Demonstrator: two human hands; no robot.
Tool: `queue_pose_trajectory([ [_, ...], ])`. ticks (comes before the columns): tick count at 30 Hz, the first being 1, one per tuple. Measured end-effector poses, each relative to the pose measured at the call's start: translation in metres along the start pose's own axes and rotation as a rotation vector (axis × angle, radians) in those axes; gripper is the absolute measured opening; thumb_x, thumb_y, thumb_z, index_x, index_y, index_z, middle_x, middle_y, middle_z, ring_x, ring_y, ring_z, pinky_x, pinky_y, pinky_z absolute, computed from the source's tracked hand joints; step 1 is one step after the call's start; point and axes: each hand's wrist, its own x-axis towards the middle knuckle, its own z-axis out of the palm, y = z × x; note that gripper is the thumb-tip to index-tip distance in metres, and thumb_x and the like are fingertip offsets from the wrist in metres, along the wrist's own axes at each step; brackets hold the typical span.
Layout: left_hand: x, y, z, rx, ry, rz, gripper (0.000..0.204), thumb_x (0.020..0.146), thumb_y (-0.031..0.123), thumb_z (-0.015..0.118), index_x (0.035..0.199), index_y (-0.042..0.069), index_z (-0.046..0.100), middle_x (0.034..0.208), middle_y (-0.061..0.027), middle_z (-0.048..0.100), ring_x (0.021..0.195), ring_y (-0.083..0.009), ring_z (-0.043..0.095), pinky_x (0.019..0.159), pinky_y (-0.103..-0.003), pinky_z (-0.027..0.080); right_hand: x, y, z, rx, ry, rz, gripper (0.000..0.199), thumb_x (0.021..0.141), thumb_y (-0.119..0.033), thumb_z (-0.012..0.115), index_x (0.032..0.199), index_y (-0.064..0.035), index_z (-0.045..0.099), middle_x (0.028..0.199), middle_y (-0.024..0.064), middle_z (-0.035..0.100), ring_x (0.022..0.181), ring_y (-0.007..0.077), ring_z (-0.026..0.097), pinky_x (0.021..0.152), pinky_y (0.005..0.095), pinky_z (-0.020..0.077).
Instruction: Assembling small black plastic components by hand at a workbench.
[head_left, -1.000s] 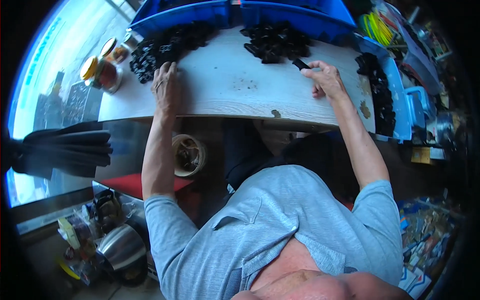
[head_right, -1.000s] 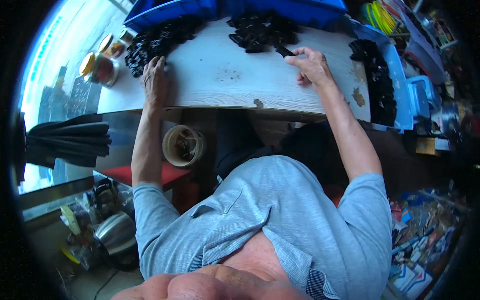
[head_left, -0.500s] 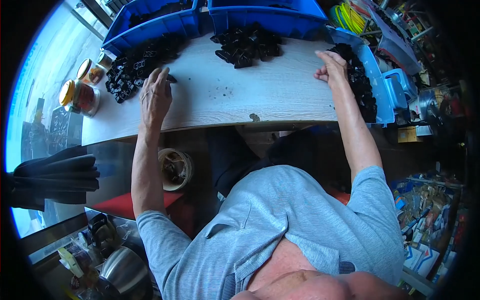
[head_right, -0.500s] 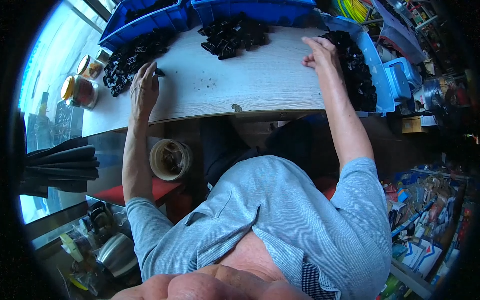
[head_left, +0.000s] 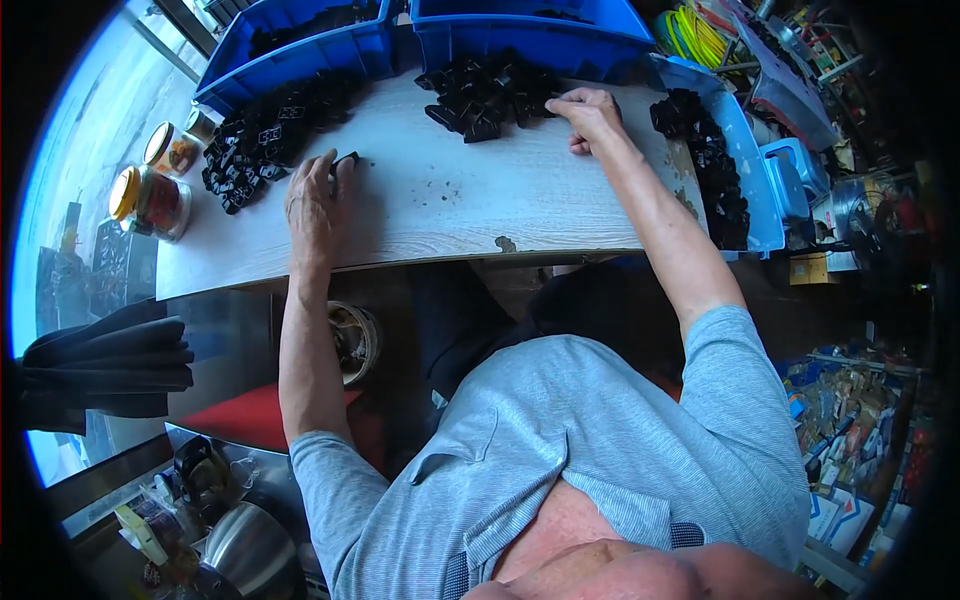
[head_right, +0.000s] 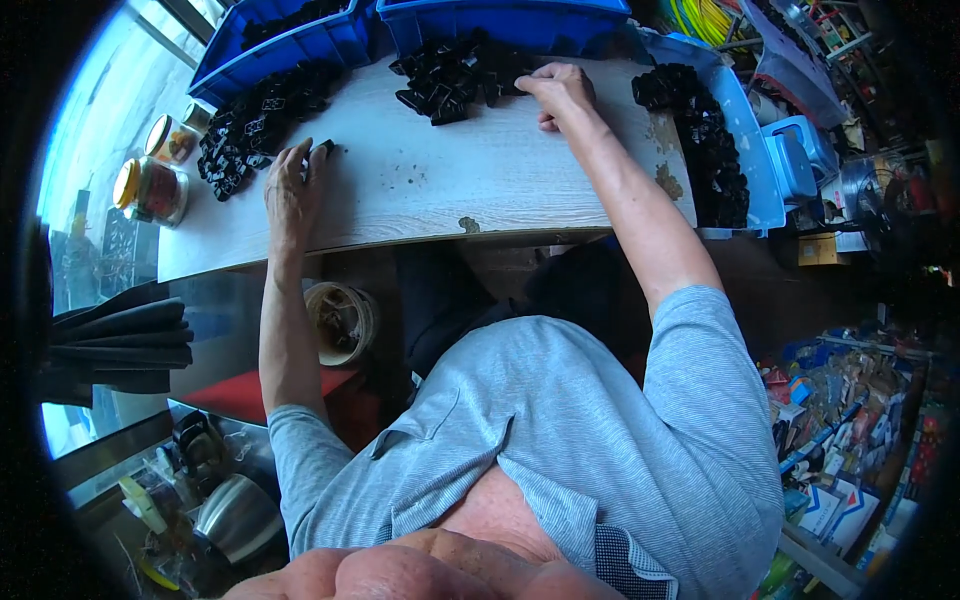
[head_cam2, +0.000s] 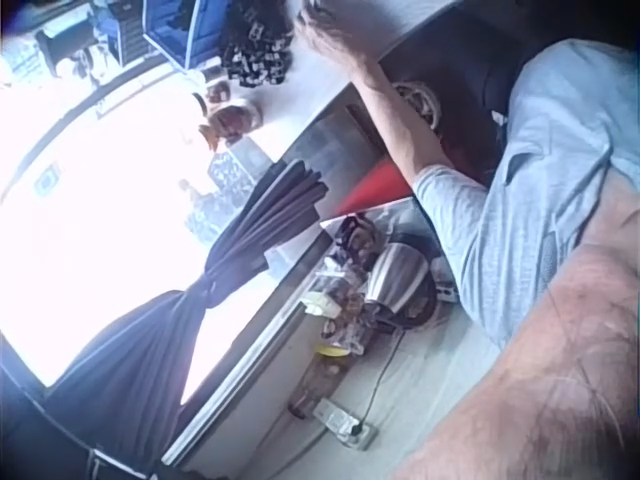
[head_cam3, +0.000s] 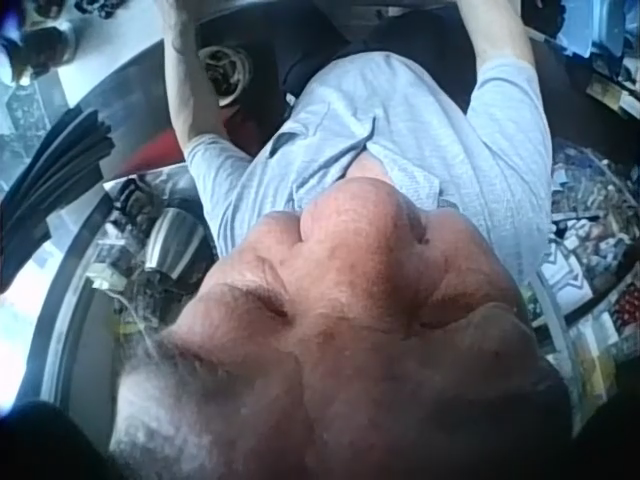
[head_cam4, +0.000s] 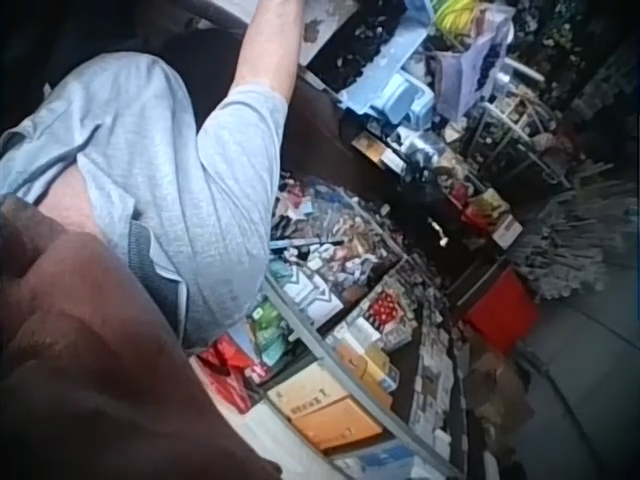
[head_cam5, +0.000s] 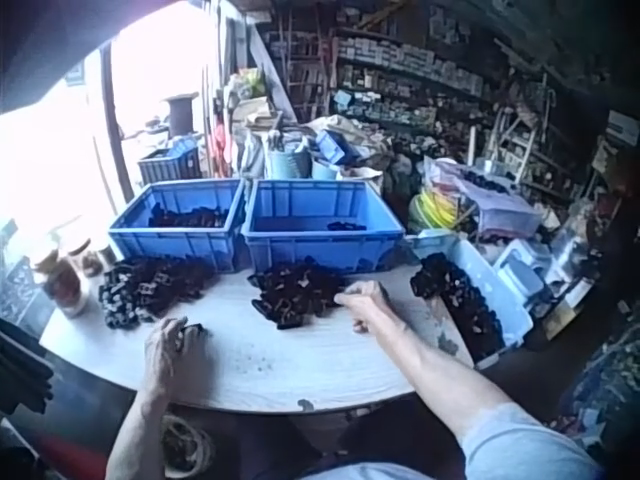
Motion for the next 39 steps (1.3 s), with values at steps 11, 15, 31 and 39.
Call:
queue_pose_trajectory([
  [11, -0.008, 0.018, 0.008, 0.003, -0.047, 0.055, 0.023, 0.09, 0.018, 0.071, 0.11, 0.007, 0.073, 0.099, -0.0124, 0.072, 0.093, -0.0318, 0.066, 0.084, -0.041, 0.052, 0.0, -0.002, 0.002, -0.011, 0.026, 0.041, 0.029, 0.088, -0.029, 0.076, 0.11, -0.0098, 0.073, 0.068, 0.0039, 0.058, 0.046, 0.0122, 0.054, 0.04, 0.0283, 0.0491],
  [15, -0.008, 0.026, 0.008, 0.01, 0.009, 0.052, 0.023, 0.089, 0.017, 0.072, 0.11, 0.007, 0.073, 0.099, -0.0113, 0.073, 0.091, -0.0313, 0.066, 0.082, -0.041, 0.052, -0.005, -0.008, 0.001, 0.008, 0.033, 0.015, 0.034, 0.088, -0.029, 0.077, 0.115, -0.009, 0.072, 0.068, 0.0046, 0.057, 0.046, 0.0125, 0.054, 0.041, 0.0281, 0.0491],
  [31, -0.011, 0.034, 0.011, 0.001, -0.117, 0.103, 0.02, 0.087, 0.006, 0.072, 0.106, 0.01, 0.071, 0.099, -0.0074, 0.074, 0.092, -0.0274, 0.067, 0.082, -0.04, 0.053, 0.013, 0.0, 0.01, -0.044, 0.086, -0.069, 0.036, 0.086, -0.03, 0.076, 0.113, -0.0063, 0.072, 0.071, 0.0042, 0.06, 0.05, 0.0131, 0.056, 0.043, 0.0274, 0.0497],
  [39, -0.011, 0.041, 0.009, -0.006, 0.057, 0.157, 0.027, 0.089, 0.011, 0.074, 0.115, 0.011, 0.071, 0.115, -0.0093, 0.072, 0.099, -0.029, 0.068, 0.086, -0.039, 0.055, -0.002, -0.006, -0.007, 0.109, -0.024, 0.109, 0.029, 0.086, -0.033, 0.075, 0.101, -0.0077, 0.07, 0.061, 0.0028, 0.053, 0.051, 0.014, 0.059, 0.047, 0.0306, 0.0549],
])
